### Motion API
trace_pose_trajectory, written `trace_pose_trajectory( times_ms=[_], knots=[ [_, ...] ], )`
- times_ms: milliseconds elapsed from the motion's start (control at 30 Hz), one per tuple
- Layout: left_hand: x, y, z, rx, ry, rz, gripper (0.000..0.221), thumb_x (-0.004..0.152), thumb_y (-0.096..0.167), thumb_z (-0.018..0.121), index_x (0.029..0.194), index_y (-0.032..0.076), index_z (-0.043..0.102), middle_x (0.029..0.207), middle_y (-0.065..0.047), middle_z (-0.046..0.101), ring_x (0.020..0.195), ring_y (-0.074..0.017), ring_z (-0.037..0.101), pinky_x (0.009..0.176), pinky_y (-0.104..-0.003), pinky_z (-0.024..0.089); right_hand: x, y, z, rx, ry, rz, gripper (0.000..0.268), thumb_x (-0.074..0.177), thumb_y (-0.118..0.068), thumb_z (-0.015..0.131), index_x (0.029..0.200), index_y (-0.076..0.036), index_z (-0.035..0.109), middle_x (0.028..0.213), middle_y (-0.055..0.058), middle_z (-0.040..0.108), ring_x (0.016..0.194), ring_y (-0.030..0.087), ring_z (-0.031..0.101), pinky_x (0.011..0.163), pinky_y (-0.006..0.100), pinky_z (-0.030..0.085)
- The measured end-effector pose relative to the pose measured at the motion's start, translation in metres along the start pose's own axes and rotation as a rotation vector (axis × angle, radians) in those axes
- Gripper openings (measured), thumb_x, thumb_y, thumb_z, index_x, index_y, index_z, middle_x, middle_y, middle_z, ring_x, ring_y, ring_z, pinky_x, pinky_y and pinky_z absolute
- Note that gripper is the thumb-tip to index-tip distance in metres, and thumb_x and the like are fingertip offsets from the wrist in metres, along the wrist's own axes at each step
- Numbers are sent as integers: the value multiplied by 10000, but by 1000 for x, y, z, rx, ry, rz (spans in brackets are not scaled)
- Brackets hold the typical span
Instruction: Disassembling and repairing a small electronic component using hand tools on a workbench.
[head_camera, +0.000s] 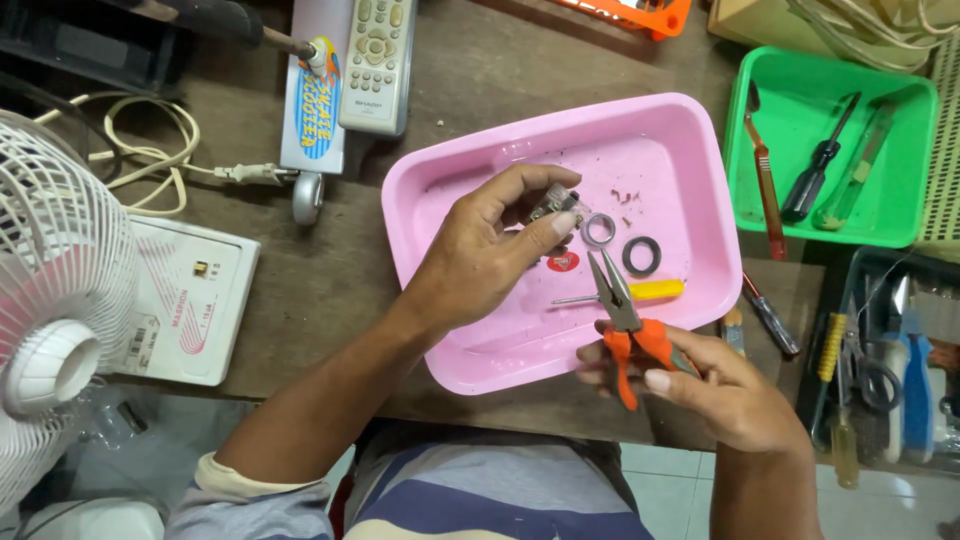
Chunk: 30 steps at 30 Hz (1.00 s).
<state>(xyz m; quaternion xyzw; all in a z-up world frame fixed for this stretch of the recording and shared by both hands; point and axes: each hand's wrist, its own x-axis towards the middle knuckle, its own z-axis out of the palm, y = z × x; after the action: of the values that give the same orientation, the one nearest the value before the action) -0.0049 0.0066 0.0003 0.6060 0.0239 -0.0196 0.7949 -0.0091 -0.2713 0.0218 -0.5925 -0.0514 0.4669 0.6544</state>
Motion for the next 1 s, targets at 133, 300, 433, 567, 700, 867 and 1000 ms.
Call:
trace_pose_trajectory(
  times_ms=[133,300,433,567,700,867,1000],
  knots=[
    [1,-2,2,-89,-21,-53,298,973,144,660,1256,55,631,927,-22,568,816,-145,675,791,-266,630,0,3,-3,118,-78,-68,535,947,-72,646,1426,128,518,1335,353,683,1217,522,699,1066,582,532],
    [2,-2,2,-121,-50,-174,340,953,178,658,1277,78,632,1008,-54,541,833,-219,790,835,-318,695,0,6,-10,150,-92,-74,540,966,-74,636,1444,127,490,1337,395,660,1169,558,719,1011,587,569],
    [1,-3,1,-130,-97,-134,347,971,162,636,1301,59,604,1109,-102,643,860,-231,779,838,-328,694,1,5,-14,123,-109,-65,534,977,-98,623,1444,126,489,1344,378,665,1187,544,717,1005,569,572],
    [1,0,1,-127,-114,-143,340,969,166,639,1294,71,612,1128,-104,652,852,-226,767,852,-324,696,2,0,-15,22,-75,-14,554,956,-152,629,1438,94,512,1336,330,704,1125,470,778,840,469,634],
    [1,4,1,-104,-122,-153,345,951,178,651,1279,72,634,1156,-108,672,862,-196,734,865,-307,687,-2,-1,-17,-15,-12,53,554,927,-169,646,1415,79,556,1294,312,750,1068,455,822,836,475,656],
    [0,7,4,-81,-120,-142,350,939,190,660,1259,49,650,1224,-104,687,910,-162,710,857,-308,699,-1,1,-19,-24,-40,50,558,929,-198,655,1404,79,565,1273,301,758,1029,434,832,755,437,652],
    [0,6,4,-91,-137,-130,343,944,174,659,1263,48,648,1236,-105,686,915,-155,702,868,-310,698,-3,3,-20,-6,-26,55,558,928,-208,662,1389,91,566,1249,316,757,976,423,841,739,458,666]
  ],
)
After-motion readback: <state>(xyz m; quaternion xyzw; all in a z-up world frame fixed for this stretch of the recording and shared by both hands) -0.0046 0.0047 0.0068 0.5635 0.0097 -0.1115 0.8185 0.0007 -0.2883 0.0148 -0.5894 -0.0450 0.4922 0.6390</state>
